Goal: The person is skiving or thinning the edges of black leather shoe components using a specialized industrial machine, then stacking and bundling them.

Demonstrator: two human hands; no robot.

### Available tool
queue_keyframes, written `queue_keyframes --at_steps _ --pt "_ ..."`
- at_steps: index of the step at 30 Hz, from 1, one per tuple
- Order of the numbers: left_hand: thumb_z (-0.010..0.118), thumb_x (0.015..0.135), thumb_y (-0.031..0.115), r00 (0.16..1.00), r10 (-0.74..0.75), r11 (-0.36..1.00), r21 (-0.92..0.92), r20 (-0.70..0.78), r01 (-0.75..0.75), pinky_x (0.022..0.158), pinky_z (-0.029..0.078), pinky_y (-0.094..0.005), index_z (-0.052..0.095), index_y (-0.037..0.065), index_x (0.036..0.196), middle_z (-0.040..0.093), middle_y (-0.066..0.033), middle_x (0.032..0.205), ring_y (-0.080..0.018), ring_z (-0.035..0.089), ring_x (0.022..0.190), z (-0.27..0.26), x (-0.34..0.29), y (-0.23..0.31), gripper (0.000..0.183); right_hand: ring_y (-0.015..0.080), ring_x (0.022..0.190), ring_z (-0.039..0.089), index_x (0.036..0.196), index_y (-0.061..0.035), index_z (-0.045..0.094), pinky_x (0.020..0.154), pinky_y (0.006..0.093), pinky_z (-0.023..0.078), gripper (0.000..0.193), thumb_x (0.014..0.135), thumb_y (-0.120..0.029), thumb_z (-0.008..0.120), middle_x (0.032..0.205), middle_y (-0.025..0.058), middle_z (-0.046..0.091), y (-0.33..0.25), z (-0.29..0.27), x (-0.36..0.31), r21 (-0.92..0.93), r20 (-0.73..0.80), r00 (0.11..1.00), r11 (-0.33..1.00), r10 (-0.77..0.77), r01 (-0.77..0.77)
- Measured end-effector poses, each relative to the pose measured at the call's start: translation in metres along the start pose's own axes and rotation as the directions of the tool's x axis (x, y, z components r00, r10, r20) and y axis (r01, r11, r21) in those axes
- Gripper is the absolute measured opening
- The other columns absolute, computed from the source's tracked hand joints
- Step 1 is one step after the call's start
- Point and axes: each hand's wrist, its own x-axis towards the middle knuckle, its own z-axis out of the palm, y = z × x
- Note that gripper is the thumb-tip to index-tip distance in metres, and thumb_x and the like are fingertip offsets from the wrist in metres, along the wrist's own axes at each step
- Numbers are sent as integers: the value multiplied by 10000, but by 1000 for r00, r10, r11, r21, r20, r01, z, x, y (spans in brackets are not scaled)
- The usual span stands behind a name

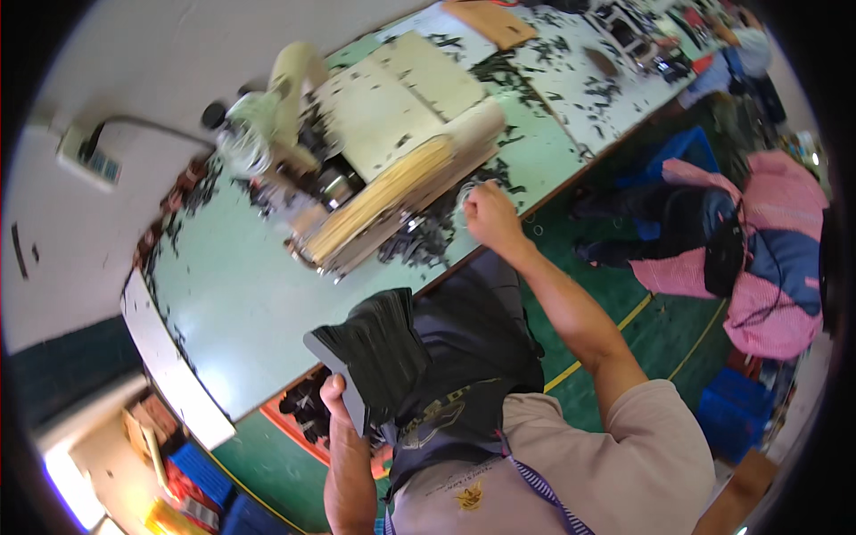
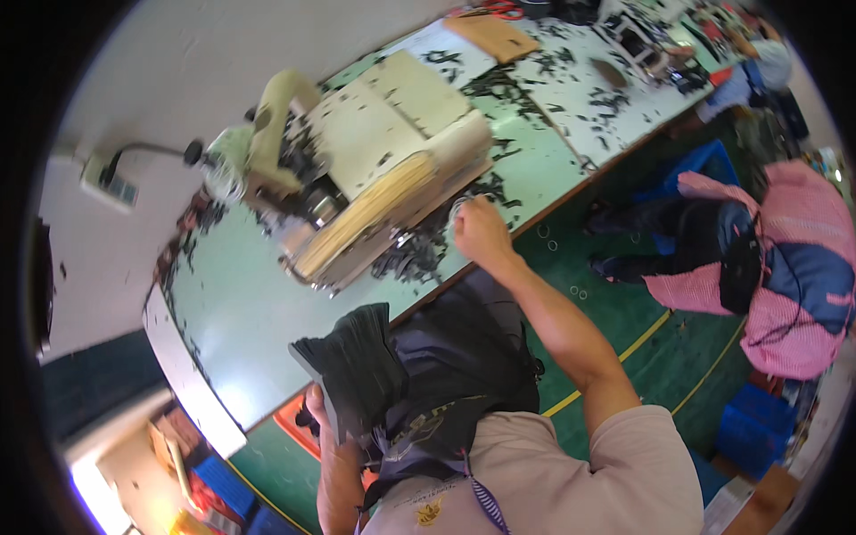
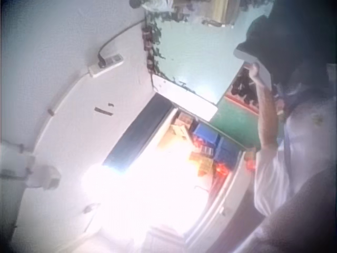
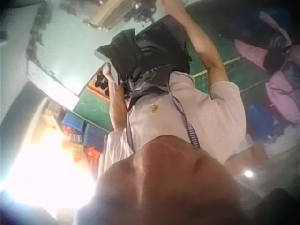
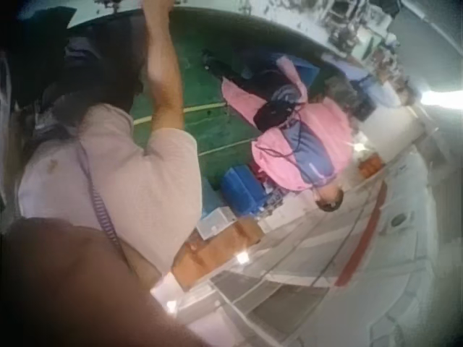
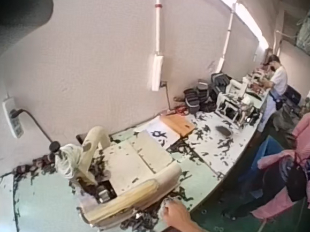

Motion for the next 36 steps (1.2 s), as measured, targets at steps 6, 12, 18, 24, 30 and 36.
queue_keyframes --at_steps 6,12,18,24,30,36 --pt "776 717 305 974 114 971 229 -194 -68 971 529 -426 522 -36 1332 655 -175 1203 -325 655 1083 29 -20 20 748 360 1077 584 1158 -2 557 925 421 469 409 784 -46 717 1048 207 606 -96 -26 -23 358 227 972 924 55 -135" --pt "803 714 292 934 243 687 726 -261 24 1008 445 -375 482 -27 1376 611 -119 1231 -242 595 1123 23 -19 38 802 279 1395 392 1567 -77 206 1147 382 318 992 769 -149 791 1502 224 382 -240 16 -67 597 802 538 316 -260 -738" --pt "812 804 298 575 735 273 933 -359 233 1014 476 -409 349 -26 1485 503 -217 1400 -306 563 1220 12 -36 77 885 432 1345 413 1556 -3 144 1128 437 352 1126 725 -336 828 1408 309 417 -284 91 -60 455 654 755 816 -35 -356" --pt "818 793 374 606 760 7 935 -236 356 976 504 -435 242 16 1553 474 -259 1401 -354 570 1230 -12 -37 114 1019 414 1147 580 1559 0 106 993 445 463 1137 787 -460 801 1243 307 549 -305 140 -55 457 718 693 794 -62 -402" --pt "835 719 499 646 682 -116 821 -344 559 924 517 -480 134 66 1585 494 -282 1334 -436 628 1105 3 -26 147 1196 238 961 633 1150 4 544 831 372 514 569 793 -348 813 1043 139 638 -298 171 -33 370 815 578 812 -50 -451" --pt "851 689 561 613 671 -84 779 -417 622 951 503 -508 113 119 1598 420 -378 1303 -524 582 1132 0 -9 144 1252 101 884 578 1083 -68 613 741 266 481 290 878 -213 760 971 12 615 -292 171 -34 373 921 378 508 -98 -776"
